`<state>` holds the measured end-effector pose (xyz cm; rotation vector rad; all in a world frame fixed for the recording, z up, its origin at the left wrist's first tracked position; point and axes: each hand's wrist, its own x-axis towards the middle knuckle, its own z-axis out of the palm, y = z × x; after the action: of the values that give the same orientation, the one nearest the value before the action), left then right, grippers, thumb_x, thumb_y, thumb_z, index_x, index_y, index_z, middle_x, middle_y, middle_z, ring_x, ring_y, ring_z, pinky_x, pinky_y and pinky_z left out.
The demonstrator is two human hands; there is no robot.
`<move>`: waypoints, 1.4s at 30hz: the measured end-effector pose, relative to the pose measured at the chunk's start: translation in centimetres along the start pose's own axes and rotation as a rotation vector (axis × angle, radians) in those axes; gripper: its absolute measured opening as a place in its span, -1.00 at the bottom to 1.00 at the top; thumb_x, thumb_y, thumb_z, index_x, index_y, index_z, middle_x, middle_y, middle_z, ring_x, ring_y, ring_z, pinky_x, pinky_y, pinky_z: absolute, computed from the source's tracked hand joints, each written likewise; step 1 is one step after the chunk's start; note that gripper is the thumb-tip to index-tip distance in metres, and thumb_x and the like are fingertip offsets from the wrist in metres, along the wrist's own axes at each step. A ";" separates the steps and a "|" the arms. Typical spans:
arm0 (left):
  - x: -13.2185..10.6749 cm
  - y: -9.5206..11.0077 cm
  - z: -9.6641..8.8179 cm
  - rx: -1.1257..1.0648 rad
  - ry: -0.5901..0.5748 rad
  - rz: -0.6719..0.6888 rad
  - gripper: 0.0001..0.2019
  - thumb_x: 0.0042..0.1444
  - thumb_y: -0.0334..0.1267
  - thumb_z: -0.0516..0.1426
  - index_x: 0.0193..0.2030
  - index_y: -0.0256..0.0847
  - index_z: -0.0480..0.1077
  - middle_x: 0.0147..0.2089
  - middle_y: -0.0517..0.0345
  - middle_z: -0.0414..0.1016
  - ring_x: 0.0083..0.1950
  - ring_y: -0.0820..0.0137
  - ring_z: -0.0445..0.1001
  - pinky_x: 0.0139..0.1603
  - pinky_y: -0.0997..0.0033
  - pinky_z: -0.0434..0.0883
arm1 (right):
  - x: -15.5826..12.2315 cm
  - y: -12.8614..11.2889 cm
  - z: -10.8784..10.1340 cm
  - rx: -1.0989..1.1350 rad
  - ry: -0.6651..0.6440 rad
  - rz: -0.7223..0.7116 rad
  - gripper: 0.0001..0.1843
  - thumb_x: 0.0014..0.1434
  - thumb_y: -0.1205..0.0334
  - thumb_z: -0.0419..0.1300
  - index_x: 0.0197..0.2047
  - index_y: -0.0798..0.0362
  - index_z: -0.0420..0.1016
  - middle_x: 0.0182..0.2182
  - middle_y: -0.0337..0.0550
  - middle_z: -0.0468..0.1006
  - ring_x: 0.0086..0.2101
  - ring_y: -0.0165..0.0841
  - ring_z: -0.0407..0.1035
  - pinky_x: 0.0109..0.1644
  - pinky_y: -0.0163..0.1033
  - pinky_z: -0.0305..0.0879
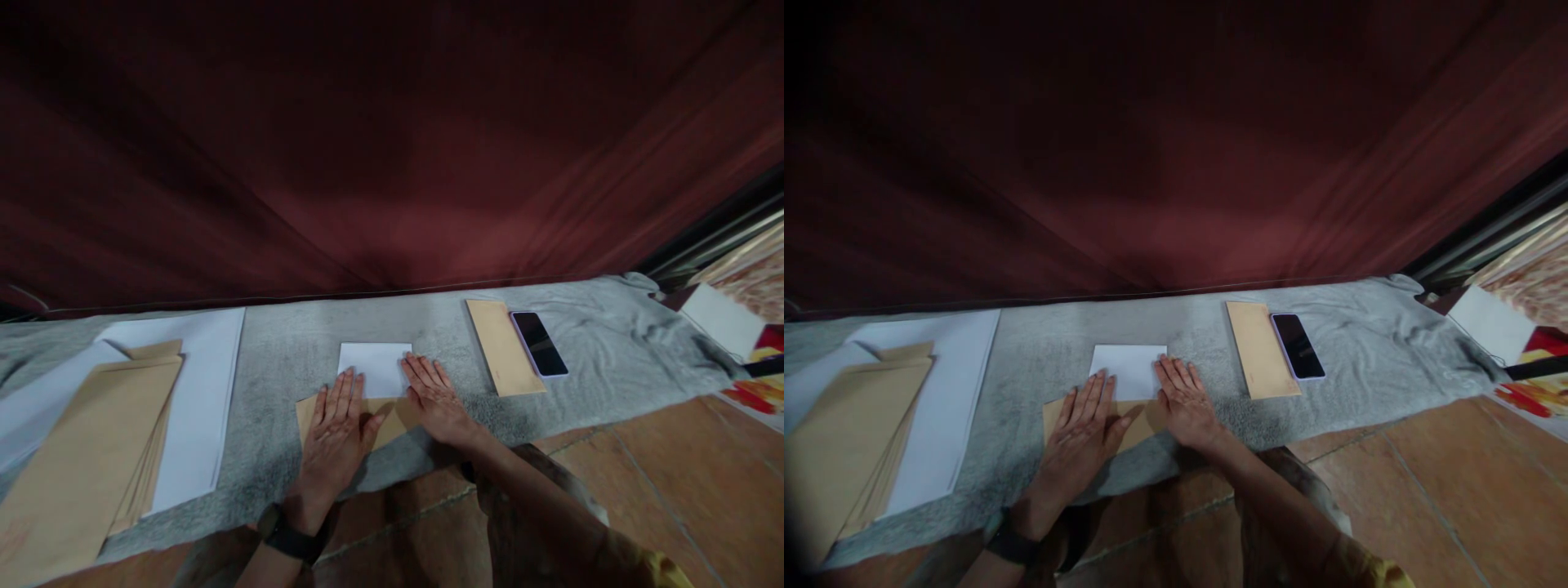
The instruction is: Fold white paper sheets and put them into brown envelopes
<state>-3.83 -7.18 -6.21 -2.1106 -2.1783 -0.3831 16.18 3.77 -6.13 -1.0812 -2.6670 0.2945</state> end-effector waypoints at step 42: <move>1.6 -2.6 -2.1 -0.065 -0.068 -0.031 -0.60 0.34 -0.23 0.01 0.25 -0.26 0.38 0.33 -0.14 0.41 0.34 0.08 0.36 0.31 -0.01 0.34 | 2.9 -1.5 -0.3 -0.173 -0.053 -0.112 -0.22 0.30 -0.06 0.22 0.35 0.39 0.27 0.34 0.44 0.21 0.32 0.08 0.17 0.44 0.14 0.01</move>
<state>-6.76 -6.19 -4.18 -2.1556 -2.2689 -0.3958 13.29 4.79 -5.05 -0.9785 -2.8302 0.0737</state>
